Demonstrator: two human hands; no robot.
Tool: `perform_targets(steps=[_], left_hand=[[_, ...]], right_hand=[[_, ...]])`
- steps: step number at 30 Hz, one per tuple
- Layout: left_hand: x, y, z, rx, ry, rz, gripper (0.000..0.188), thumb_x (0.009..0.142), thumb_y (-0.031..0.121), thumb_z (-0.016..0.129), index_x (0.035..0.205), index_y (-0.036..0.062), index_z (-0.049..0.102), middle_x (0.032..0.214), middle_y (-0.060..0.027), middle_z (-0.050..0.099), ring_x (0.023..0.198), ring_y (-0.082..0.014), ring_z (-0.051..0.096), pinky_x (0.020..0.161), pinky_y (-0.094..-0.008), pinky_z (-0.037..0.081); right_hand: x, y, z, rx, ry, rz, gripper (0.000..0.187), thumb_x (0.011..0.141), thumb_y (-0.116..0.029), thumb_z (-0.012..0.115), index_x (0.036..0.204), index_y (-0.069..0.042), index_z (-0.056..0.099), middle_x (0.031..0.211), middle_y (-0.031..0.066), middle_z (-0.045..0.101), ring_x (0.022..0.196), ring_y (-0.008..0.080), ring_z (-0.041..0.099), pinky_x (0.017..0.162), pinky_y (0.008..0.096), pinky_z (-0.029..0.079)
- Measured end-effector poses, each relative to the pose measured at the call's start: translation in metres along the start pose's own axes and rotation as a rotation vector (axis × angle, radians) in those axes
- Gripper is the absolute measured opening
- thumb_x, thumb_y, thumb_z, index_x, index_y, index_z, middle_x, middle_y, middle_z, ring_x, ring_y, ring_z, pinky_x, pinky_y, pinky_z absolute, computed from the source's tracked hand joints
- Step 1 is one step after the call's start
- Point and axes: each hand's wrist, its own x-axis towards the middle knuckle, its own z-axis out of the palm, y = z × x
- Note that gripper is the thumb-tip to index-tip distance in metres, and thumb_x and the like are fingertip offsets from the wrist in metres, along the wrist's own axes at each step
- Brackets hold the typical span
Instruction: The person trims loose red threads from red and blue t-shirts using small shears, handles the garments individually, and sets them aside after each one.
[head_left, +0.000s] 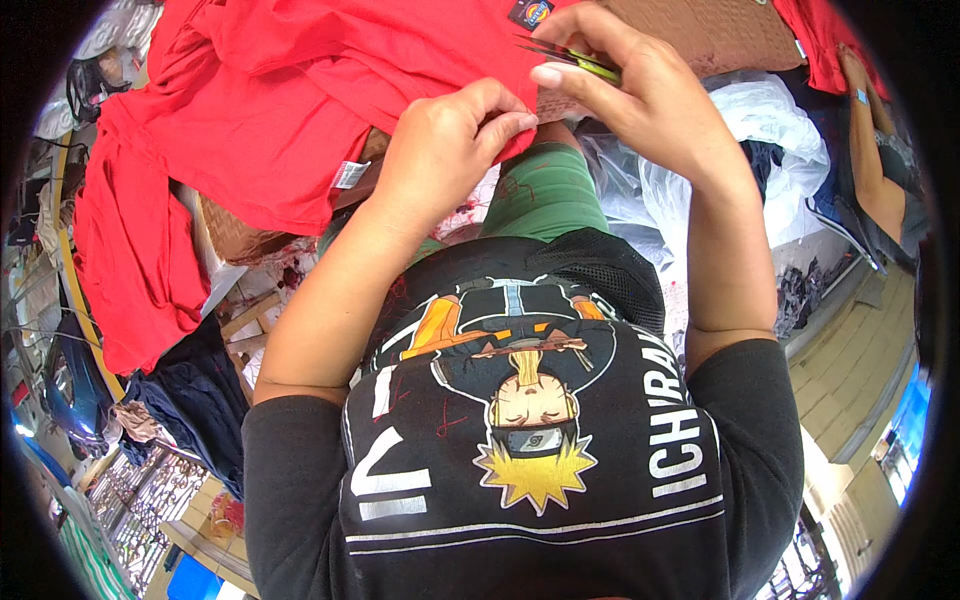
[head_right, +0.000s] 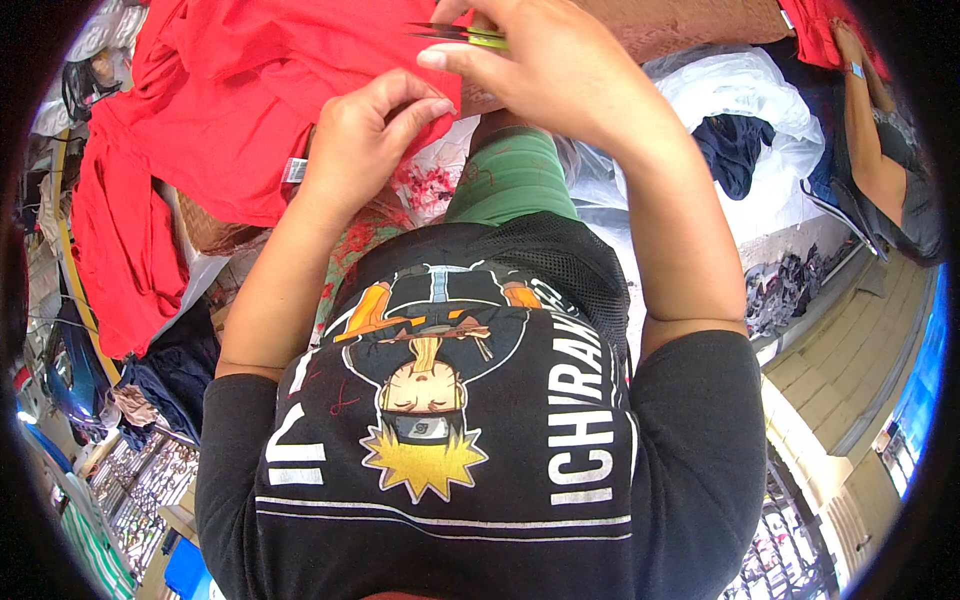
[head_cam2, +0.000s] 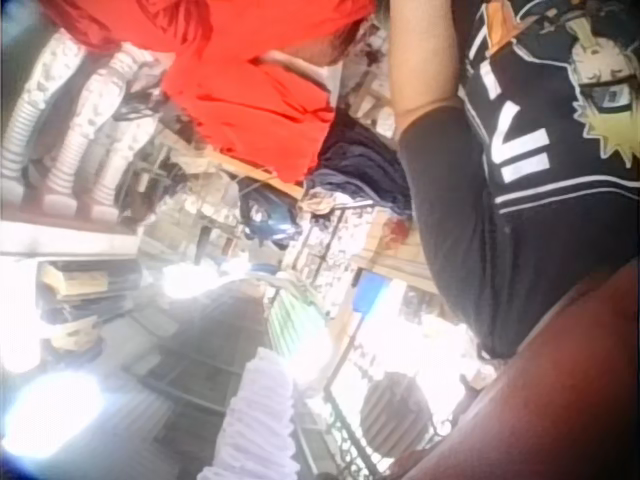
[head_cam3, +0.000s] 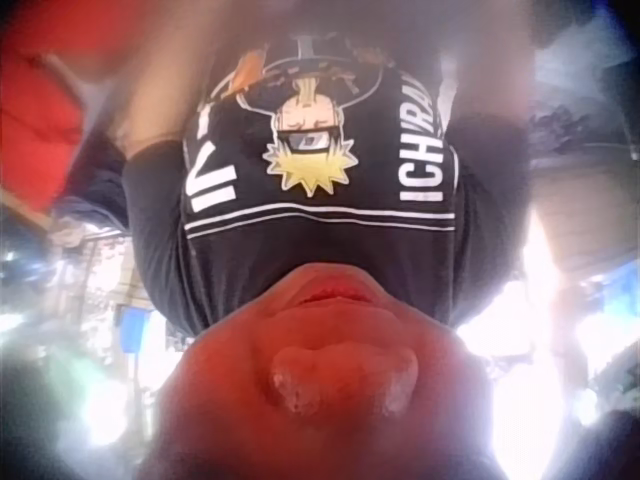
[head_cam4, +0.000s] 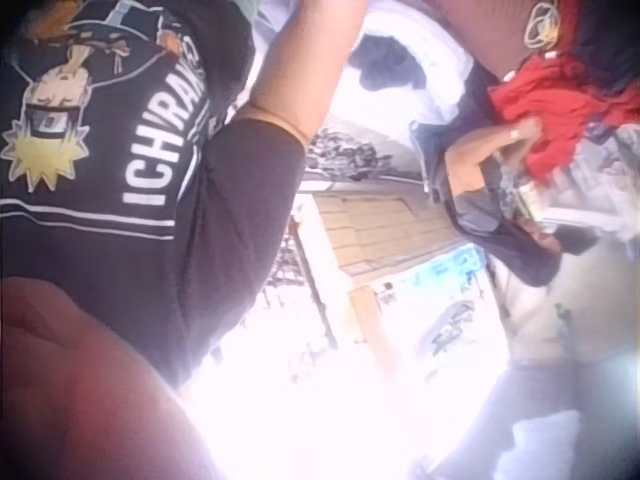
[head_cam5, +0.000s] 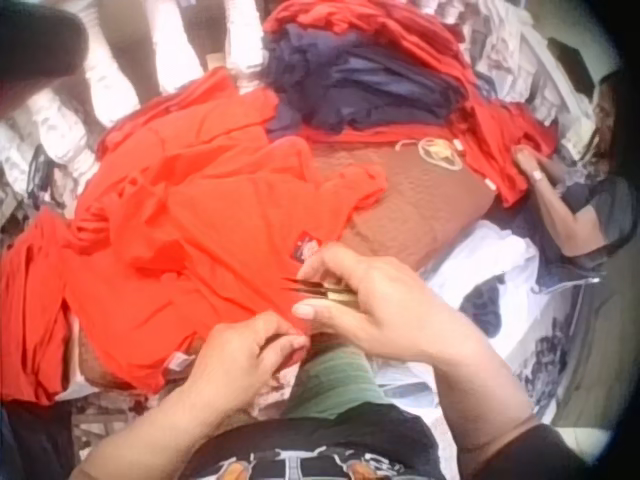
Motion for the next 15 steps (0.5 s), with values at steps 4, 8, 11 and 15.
perform_targets(steps=[4, 8, 11, 15], left_hand=[[0.003, -0.01, -0.008, -0.22, -0.112, -0.096, 0.016, 0.091, 0.015, 0.063, 0.096, 0.0001, 0.065, 0.086, -0.0036, 0.07, 0.081, -0.0081, 0.064, 0.075, -0.0242, 0.05], [0.004, -0.011, -0.013, -0.369, -0.167, -0.142, 0.018, 0.094, 0.015, 0.061, 0.1, -0.0024, 0.063, 0.091, -0.0024, 0.069, 0.087, -0.0062, 0.061, 0.08, -0.0221, 0.049], [0.003, -0.012, -0.012, -0.414, -0.137, -0.129, 0.018, 0.093, 0.016, 0.062, 0.099, -0.0009, 0.065, 0.089, -0.0044, 0.07, 0.084, -0.0081, 0.063, 0.076, -0.0234, 0.049], [0.004, -0.015, -0.007, -0.439, -0.071, -0.08, 0.019, 0.09, 0.019, 0.064, 0.097, 0.002, 0.069, 0.082, -0.0077, 0.071, 0.075, -0.0106, 0.066, 0.068, -0.0263, 0.051]], right_hand=[[-0.01, 0.008, -0.01, 0.082, -0.104, -0.061, 0.023, 0.091, -0.017, 0.062, 0.105, 0.001, 0.059, 0.087, 0.0089, 0.062, 0.079, 0.0165, 0.059, 0.072, 0.0299, 0.047], [-0.019, 0.015, -0.005, 0.11, -0.141, -0.157, 0.017, 0.087, -0.012, 0.063, 0.1, -0.001, 0.063, 0.086, 0.0136, 0.065, 0.08, 0.0286, 0.064, 0.072, 0.0358, 0.049], [-0.021, 0.015, -0.005, 0.056, -0.221, -0.128, 0.017, 0.087, -0.008, 0.063, 0.101, 0.002, 0.061, 0.088, 0.0098, 0.064, 0.081, 0.0198, 0.062, 0.072, 0.0304, 0.048], [-0.018, 0.011, 0.002, 0.032, -0.23, -0.096, 0.016, 0.087, -0.008, 0.064, 0.099, 0.001, 0.061, 0.086, 0.0088, 0.063, 0.08, 0.0171, 0.061, 0.071, 0.0293, 0.048]])
